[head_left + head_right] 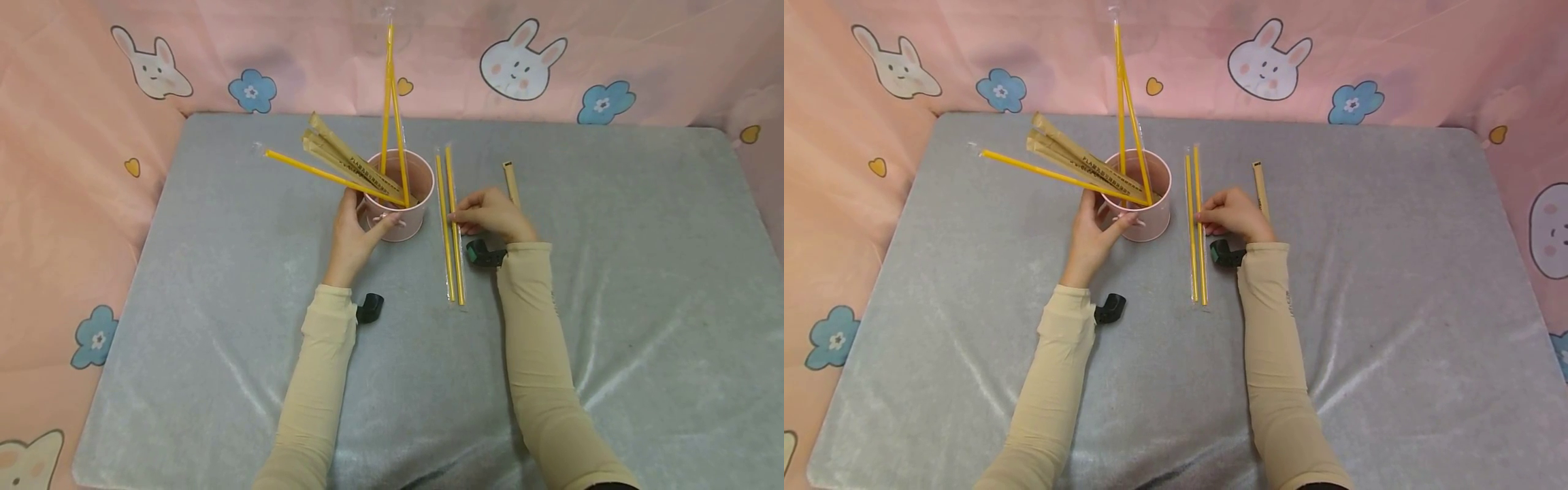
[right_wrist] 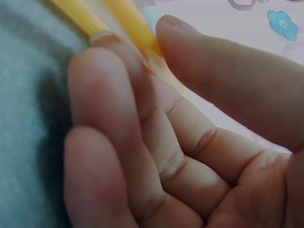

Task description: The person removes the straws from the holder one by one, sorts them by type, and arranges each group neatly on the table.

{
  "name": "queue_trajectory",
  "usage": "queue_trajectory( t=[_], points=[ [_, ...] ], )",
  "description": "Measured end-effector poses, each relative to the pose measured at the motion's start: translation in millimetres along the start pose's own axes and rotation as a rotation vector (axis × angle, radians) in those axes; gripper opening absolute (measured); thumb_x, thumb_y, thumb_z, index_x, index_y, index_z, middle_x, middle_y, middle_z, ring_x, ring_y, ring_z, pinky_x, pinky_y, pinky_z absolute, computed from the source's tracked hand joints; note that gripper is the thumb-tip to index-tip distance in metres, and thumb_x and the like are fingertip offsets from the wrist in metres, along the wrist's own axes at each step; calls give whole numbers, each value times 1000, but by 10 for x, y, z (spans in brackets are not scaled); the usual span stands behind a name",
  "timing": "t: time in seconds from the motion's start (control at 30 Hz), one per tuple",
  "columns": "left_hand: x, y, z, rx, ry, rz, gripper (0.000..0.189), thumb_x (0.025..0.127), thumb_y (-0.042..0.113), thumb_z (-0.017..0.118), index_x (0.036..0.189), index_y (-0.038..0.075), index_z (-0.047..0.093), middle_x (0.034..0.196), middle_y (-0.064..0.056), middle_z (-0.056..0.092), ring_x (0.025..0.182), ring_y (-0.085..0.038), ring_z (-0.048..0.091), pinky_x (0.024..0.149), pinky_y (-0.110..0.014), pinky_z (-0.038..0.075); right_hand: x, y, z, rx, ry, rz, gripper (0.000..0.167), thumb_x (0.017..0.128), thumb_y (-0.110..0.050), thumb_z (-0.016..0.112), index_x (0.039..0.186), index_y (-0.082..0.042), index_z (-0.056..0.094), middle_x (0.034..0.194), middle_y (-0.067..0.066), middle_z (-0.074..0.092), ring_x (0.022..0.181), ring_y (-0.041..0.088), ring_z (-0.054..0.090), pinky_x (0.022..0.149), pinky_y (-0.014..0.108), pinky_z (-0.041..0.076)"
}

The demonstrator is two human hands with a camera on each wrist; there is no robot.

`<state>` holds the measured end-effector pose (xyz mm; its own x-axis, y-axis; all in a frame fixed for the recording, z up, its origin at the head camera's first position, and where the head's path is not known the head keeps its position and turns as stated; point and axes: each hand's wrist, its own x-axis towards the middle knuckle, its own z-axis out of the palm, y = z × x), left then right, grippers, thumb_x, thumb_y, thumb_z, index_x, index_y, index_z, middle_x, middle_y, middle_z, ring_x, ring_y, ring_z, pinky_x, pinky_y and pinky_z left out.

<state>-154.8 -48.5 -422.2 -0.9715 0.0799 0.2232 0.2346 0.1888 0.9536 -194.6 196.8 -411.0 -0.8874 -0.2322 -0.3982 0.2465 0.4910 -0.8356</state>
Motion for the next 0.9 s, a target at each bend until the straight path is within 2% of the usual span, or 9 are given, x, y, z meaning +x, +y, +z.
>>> queue_trajectory(
  t=[0.47, 0.9],
  points=[
    [0, -5, -2, -4, -2, 1, 73, 82, 12, 75, 142, 5, 34, 141, -12, 40, 132, -14, 36, 109, -29, 31, 61, 37, 47, -17, 51, 31, 22, 87, -10, 68, 92, 11, 65, 64, 1, 62, 54, 9, 58, 51, 21, 52],
    [4, -5, 4, -2, 7, -12, 73, 81, 13, 76, 140, 3, 35, 140, -13, 42, 131, -15, 37, 108, -27, 32, 75, 68, 50, 7, 52, 42, 23, 86, -10, 70, 94, 11, 66, 66, 3, 64, 55, 10, 59, 52, 22, 53]
  ],
)
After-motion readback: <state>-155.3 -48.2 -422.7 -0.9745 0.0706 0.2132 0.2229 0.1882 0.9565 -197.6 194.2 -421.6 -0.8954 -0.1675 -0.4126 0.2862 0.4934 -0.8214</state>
